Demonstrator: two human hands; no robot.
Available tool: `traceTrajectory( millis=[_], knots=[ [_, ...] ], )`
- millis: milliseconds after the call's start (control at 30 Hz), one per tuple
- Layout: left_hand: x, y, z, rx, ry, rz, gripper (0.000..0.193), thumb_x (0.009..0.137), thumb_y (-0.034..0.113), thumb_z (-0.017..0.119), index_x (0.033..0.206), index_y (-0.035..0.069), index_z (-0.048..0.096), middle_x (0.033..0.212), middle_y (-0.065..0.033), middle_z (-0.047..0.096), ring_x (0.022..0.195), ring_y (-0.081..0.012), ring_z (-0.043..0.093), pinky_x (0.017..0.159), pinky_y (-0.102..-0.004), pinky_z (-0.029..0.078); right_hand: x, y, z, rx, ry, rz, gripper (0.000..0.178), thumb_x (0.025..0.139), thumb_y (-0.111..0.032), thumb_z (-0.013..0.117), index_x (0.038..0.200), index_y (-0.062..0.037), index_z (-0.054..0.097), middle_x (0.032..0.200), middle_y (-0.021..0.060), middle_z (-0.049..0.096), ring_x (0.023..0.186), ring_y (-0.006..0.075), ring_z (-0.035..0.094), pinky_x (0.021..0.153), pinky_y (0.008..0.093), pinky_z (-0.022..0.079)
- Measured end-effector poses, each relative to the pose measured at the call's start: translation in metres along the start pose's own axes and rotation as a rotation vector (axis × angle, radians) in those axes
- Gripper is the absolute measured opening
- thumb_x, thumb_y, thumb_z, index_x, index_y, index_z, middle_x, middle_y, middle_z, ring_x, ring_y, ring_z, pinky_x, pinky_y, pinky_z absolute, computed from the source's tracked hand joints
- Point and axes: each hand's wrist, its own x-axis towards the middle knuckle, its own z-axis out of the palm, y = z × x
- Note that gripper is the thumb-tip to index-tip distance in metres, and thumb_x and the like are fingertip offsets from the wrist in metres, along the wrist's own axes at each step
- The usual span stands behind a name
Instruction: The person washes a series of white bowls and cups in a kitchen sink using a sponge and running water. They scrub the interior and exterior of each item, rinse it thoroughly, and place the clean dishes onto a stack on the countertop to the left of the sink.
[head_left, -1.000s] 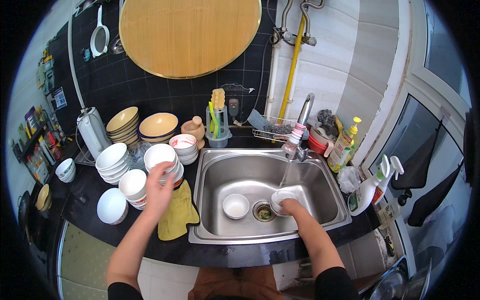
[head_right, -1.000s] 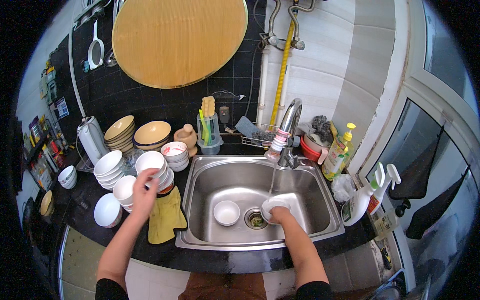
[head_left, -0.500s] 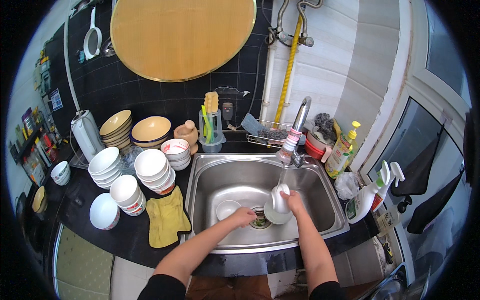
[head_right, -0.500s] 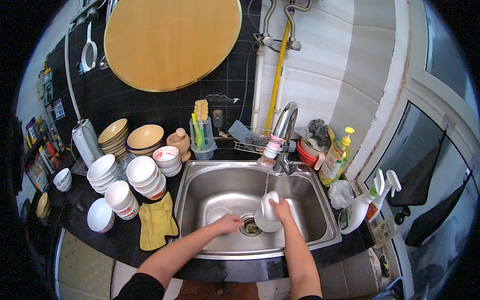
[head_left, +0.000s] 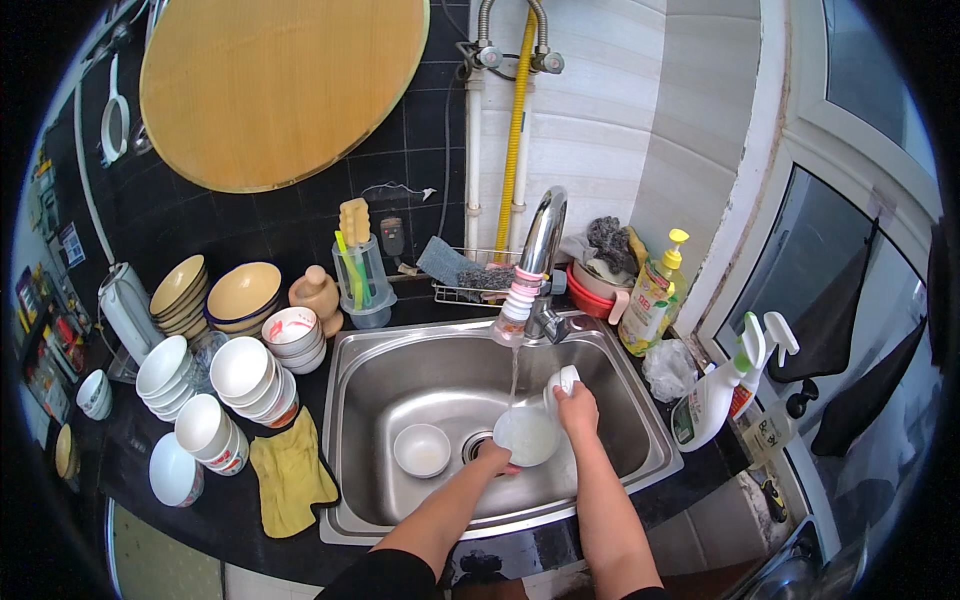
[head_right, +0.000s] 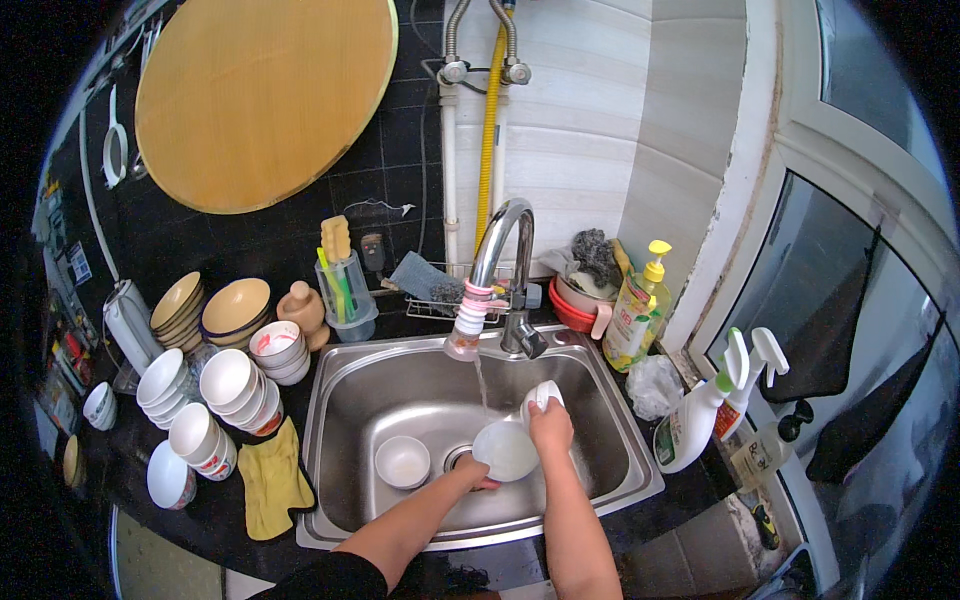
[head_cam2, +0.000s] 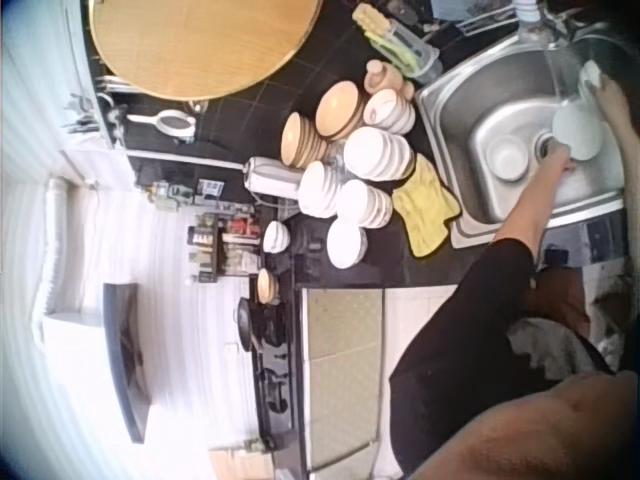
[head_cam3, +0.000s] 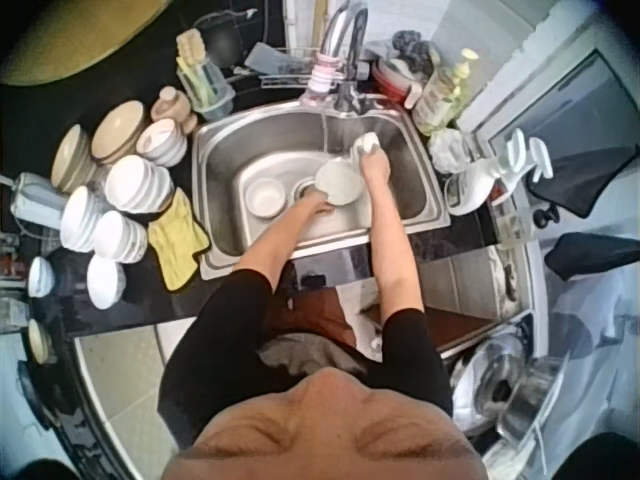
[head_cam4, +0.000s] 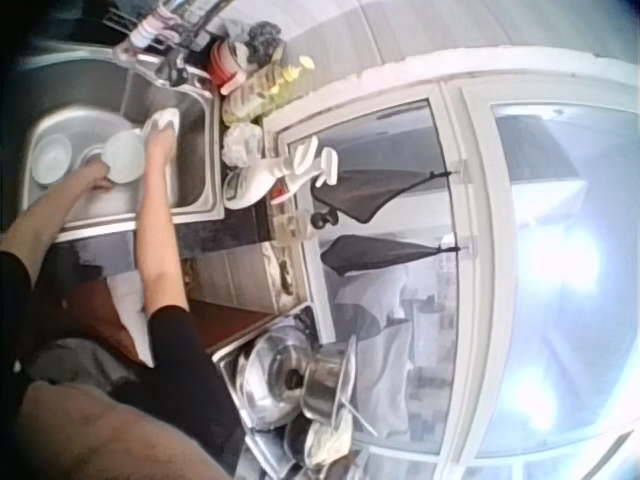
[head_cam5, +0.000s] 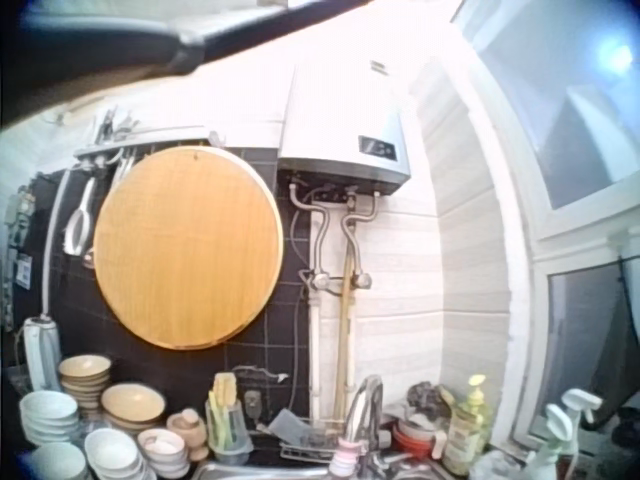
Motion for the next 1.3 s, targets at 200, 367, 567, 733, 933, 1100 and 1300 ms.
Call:
traceTrajectory(
  millis=[200, 367, 567, 733, 933, 1100, 1300],
  knots=[
    [-0.059, 0.038, -0.017, -0.286, 0.171, -0.059, 0.036, 0.074, -0.009, 0.043, 0.110, -0.006, 0.044, 0.106, -0.0256, 0.048, 0.081, -0.0429, 0.057, 0.049, -0.0464, 0.055, 0.001, -0.001, -0.003, -0.187, -0.074, 0.005, 0.038, 0.078, -0.032, 0.056, 0.099, -0.0007, 0.055, 0.095, 0.0211, 0.058, 0.091, 0.0347, 0.056, 0.078, 0.0417, 0.043],
    [-0.053, 0.035, -0.047, -0.156, 0.244, 0.097, 0.049, 0.070, 0.004, 0.052, 0.112, -0.010, 0.033, 0.102, -0.0255, 0.047, 0.076, -0.0366, 0.058, 0.047, -0.0368, 0.055, 0.004, 0.012, 0.013, -0.329, -0.201, 0.020, 0.039, 0.076, -0.035, 0.057, 0.099, -0.0036, 0.057, 0.098, 0.0183, 0.059, 0.093, 0.0319, 0.056, 0.080, 0.0392, 0.044],
    [-0.115, 0.067, -0.069, 0.253, 0.580, 0.292, 0.056, 0.064, 0.019, 0.060, 0.107, -0.005, 0.034, 0.106, -0.0245, 0.047, 0.087, -0.0366, 0.055, 0.070, -0.0385, 0.048, 0.006, 0.027, 0.038, -0.511, -0.391, -0.013, 0.044, 0.073, -0.039, 0.059, 0.102, -0.0054, 0.058, 0.106, 0.0140, 0.057, 0.098, 0.0285, 0.055, 0.082, 0.0373, 0.043],
    [-0.141, 0.082, -0.065, 0.418, 0.746, 0.582, 0.058, 0.063, 0.020, 0.063, 0.109, -0.001, 0.035, 0.102, -0.0217, 0.047, 0.090, -0.0378, 0.053, 0.077, -0.0421, 0.043, 0.007, 0.043, 0.059, -0.620, -0.564, -0.094, 0.049, 0.072, -0.042, 0.060, 0.104, -0.0060, 0.058, 0.110, 0.0127, 0.055, 0.102, 0.0271, 0.053, 0.085, 0.0362, 0.042],
    [-0.157, 0.089, -0.058, 0.479, 0.783, 0.843, 0.058, 0.063, 0.018, 0.061, 0.111, 0.000, 0.033, 0.103, -0.0235, 0.046, 0.088, -0.0398, 0.053, 0.074, -0.0444, 0.043, 0.003, 0.039, 0.058, -0.682, -0.679, -0.218, 0.050, 0.075, -0.045, 0.054, 0.105, -0.0055, 0.057, 0.111, 0.0142, 0.055, 0.103, 0.0275, 0.053, 0.084, 0.0359, 0.043],
    [-0.135, 0.074, -0.054, 0.224, 0.689, 0.691, 0.054, 0.067, 0.021, 0.058, 0.112, 0.000, 0.035, 0.101, -0.0241, 0.048, 0.088, -0.0392, 0.052, 0.078, -0.0422, 0.043, -0.009, 0.003, 0.035, -0.303, -0.252, -0.145, 0.050, 0.078, -0.042, 0.053, 0.104, 0.0000, 0.055, 0.094, 0.0208, 0.058, 0.090, 0.0323, 0.057, 0.077, 0.0395, 0.044],
    [-0.095, 0.055, -0.058, -0.120, 0.302, 0.449, 0.052, 0.078, 0.034, 0.052, 0.114, 0.000, 0.034, 0.084, -0.0183, 0.055, 0.062, -0.0277, 0.057, 0.052, -0.0337, 0.047, -0.028, -0.011, 0.035, -0.011, -0.230, -0.603, 0.027, 0.072, -0.028, 0.062, 0.092, -0.0098, 0.061, 0.086, 0.0143, 0.061, 0.077, 0.0292, 0.059, 0.067, 0.0362, 0.047]
  ],
)
